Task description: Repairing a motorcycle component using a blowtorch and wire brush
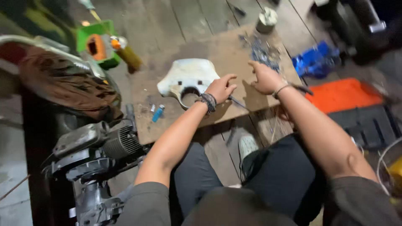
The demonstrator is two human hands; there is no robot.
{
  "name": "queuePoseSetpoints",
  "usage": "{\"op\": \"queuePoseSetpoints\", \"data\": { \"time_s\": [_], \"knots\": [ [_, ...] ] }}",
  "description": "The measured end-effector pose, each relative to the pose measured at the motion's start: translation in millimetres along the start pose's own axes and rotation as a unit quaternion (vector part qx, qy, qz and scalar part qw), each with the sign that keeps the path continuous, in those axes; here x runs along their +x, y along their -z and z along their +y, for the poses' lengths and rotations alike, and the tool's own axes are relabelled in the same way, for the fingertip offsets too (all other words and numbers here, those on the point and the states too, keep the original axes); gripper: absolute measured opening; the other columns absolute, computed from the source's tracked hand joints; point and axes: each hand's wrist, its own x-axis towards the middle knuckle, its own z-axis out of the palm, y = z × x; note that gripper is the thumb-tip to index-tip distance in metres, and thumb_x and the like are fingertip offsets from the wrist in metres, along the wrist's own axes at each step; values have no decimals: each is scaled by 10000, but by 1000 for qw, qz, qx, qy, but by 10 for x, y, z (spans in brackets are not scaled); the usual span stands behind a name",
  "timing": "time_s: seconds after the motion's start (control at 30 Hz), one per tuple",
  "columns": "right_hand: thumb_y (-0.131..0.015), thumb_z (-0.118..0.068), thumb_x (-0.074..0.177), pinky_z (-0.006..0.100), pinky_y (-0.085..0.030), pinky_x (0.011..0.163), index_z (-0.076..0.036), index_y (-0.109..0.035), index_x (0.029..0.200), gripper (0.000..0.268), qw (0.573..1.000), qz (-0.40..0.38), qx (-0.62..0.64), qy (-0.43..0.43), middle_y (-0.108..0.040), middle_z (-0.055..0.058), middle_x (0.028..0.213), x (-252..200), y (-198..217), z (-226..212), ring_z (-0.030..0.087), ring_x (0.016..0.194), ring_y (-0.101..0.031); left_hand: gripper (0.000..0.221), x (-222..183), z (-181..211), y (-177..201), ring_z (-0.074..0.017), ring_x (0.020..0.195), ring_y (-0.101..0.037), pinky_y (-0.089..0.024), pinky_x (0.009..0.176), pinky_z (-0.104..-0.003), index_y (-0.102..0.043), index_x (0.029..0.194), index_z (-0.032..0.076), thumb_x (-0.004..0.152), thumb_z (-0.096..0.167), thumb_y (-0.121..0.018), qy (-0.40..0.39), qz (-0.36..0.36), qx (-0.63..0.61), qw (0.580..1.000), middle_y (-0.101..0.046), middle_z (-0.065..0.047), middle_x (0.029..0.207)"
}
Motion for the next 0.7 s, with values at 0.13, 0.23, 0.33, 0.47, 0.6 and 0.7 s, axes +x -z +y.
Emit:
{"op": "queuePoseSetpoints", "data": {
  "time_s": [0.13, 0.23, 0.33, 0.47, 0.6, 0.7],
  "knots": [
    [-730, -222, 858, 505, -535, 954, -185, -473, 1519, 710, 999, -21, 29, -41, -686, 79, 1228, -502, 295, 112, 323, 1165, -662, 376, 199, 271, -392, -294, 1000, -751, -586, 905, -477, -600, 1274, 254, 946, 424, -670, -36, -62, 46, 996, -770, -48, 949],
    [-710, -169, 893, 508, -543, 939, -130, -608, 1400, 518, 996, -24, 69, -49, -744, 124, 1175, -690, 275, 300, 326, 1128, -697, 274, 196, 398, -541, -282, 1014, -731, -573, 905, -467, -636, 1102, 219, 896, 377, -724, -51, -79, 117, 989, -733, -26, 948],
    [-729, -285, 864, 471, -568, 910, -216, -658, 1309, 455, 996, -43, 65, -42, -762, 49, 1112, -698, 267, 468, 252, 1071, -720, 227, 47, 567, -484, -281, 923, -727, -584, 836, -464, -605, 936, 235, 862, 401, -740, -86, -101, 161, 978, -667, 17, 826],
    [-705, -369, 907, 465, -567, 937, -234, -658, 1350, 465, 995, -68, 69, -33, -758, 67, 1158, -698, 396, 344, 269, 1107, -710, 367, -186, 446, -1009, -333, 978, -739, -606, 845, -470, -739, 948, 108, 895, 467, -685, -95, -243, 250, 932, -756, -139, 926],
    [-659, -261, 958, 533, -544, 956, -81, -615, 1394, 474, 982, -117, 147, -19, -717, 234, 1226, -789, 655, -20, 385, 1160, -678, 564, -302, -295, -2143, -369, 1149, -702, -585, 950, -532, -740, 1190, 121, 909, 589, -599, 78, -370, 155, 913, -752, -169, 1152],
    [-625, -114, 953, 595, -505, 1014, 11, -559, 1438, 504, 972, -121, 202, -3, -666, 336, 1256, -901, 864, -295, 474, 1192, -640, 908, -268, -828, -2935, -354, 1332, -588, -542, 1048, -500, -273, 1600, 120, 903, 599, -604, 217, -349, 110, 905, -620, -199, 1407]
  ]
}}
